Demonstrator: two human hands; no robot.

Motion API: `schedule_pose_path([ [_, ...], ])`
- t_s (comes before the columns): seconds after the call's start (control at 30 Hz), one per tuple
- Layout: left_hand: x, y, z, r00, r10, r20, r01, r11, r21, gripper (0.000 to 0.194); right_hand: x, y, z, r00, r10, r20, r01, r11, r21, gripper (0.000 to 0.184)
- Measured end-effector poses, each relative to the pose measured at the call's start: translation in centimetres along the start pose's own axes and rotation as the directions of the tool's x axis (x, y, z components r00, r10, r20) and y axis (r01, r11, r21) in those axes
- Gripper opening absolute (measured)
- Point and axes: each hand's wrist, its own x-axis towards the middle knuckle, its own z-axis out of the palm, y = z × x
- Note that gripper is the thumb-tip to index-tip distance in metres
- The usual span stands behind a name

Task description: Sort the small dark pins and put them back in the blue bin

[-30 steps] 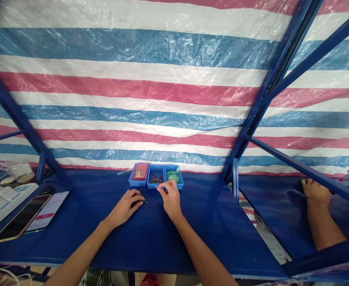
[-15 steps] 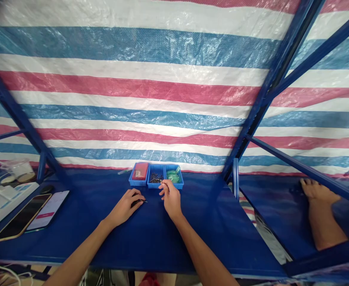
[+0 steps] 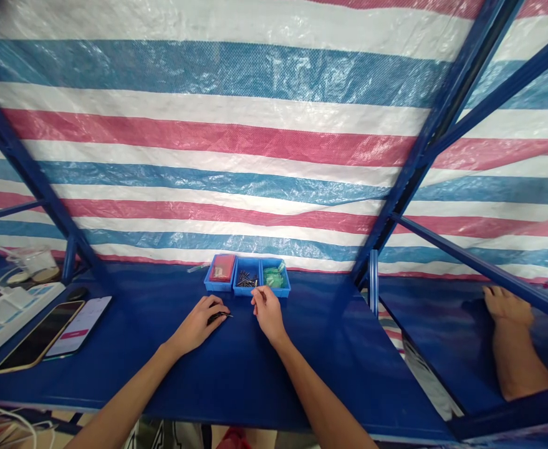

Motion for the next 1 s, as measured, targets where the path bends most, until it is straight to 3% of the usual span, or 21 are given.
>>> schedule_pose_path([
  [0.2,0.0,-0.2,0.1,1.0,0.0,-0.009,0.0,1.0,0.007,0.027,0.0,0.6,0.2,0.997,0.066,0.03,-0.067,0.996,0.06,0.045],
  [0.63,-0.1,0.0,0.1,1.0,0.0,-0.007,0.0,1.0,0.006,0.027,0.3,0.5,-0.1,0.997,0.047,0.067,-0.052,0.996,0.075,0.045],
  [0.73,-0.1,0.0,0.1,1.0,0.004,-0.004,-0.004,1.0,0.011,0.026,0.0,0.3,-0.1,0.995,-0.017,0.102,0.019,1.0,-0.017,0.044],
  [0.8,-0.1,0.0,0.0,1.0,0.01,-0.007,-0.01,1.0,0.014,0.026,-0.4,0.2,0.1,0.985,-0.104,0.135,0.125,0.979,-0.16,0.031],
  [0.9,0.0,0.0,0.0,1.0,0.004,-0.008,-0.004,1.0,0.011,0.025,-1.1,0.1,0.6,0.937,-0.209,0.279,0.306,0.877,-0.372,0.011],
  [1.0,0.1,-0.1,0.1,1.0,-0.005,-0.012,0.005,1.0,-0.003,0.023,-1.5,0.0,1.3,0.894,-0.198,0.403,0.394,0.776,-0.492,0.003],
])
